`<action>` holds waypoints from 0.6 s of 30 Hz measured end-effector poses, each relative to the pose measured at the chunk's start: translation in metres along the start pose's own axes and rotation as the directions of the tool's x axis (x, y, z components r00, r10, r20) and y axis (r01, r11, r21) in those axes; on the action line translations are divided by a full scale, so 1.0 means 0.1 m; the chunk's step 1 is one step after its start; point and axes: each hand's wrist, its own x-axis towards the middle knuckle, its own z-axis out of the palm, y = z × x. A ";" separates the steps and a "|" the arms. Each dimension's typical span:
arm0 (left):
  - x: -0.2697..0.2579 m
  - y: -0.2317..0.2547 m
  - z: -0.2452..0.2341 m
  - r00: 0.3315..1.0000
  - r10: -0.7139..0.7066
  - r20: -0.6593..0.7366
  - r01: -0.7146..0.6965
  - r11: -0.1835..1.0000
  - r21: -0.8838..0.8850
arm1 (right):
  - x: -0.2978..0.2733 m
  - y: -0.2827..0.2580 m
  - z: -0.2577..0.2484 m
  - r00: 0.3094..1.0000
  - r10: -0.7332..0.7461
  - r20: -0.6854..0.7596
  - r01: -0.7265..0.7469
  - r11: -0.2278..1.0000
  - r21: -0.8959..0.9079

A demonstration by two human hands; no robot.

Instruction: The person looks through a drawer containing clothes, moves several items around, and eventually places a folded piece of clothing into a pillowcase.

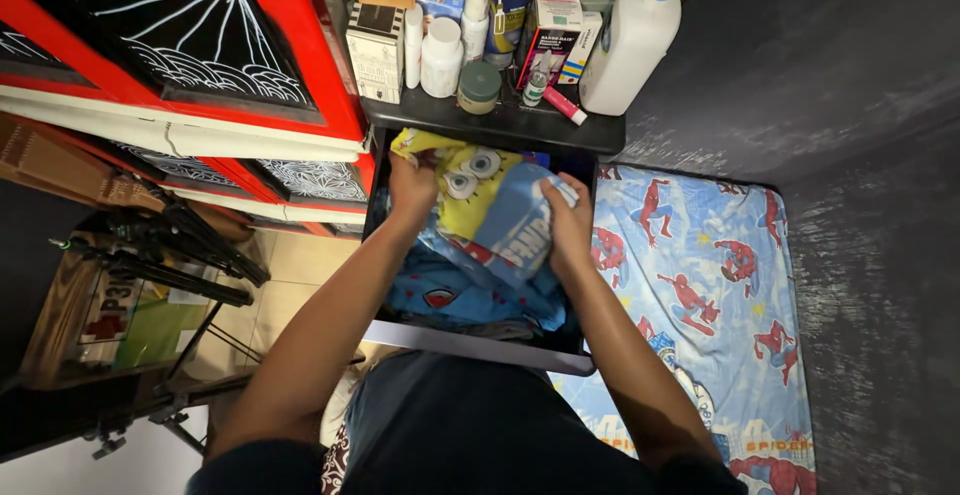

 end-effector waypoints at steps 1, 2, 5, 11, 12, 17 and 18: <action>0.03 -0.06 0.04 1.000 -0.003 -0.001 0.003 1.000 0.001 | 0.02 0.06 0.01 1.000 -0.001 0.030 0.002 0.999 -0.032; 0.12 -0.08 0.10 0.996 -0.079 -0.048 0.087 0.974 0.209 | 0.07 0.10 0.01 0.998 -0.009 0.061 0.013 0.998 -0.059; 0.31 -0.22 0.23 0.985 -0.134 -0.108 0.167 0.894 0.417 | 0.22 0.20 -0.11 0.956 -0.011 0.294 0.138 0.900 -0.413; 0.87 -0.70 0.44 0.993 0.085 0.077 -0.115 0.739 0.664 | 0.97 0.51 -0.07 0.975 -0.085 0.206 0.182 0.838 -0.514; 0.93 -0.74 0.45 0.982 0.136 0.131 -0.189 0.690 0.699 | 1.08 0.49 0.00 0.976 -0.081 0.203 0.176 0.841 -0.511; 1.10 -0.77 0.62 0.981 0.193 -0.023 -0.160 0.868 0.469 | 1.38 0.40 0.26 0.905 -0.285 0.317 0.395 0.282 -0.874; 1.13 -0.77 0.68 0.993 -0.017 -0.118 0.057 0.938 0.341 | 1.36 0.41 0.26 0.907 -0.285 0.311 0.390 0.289 -0.874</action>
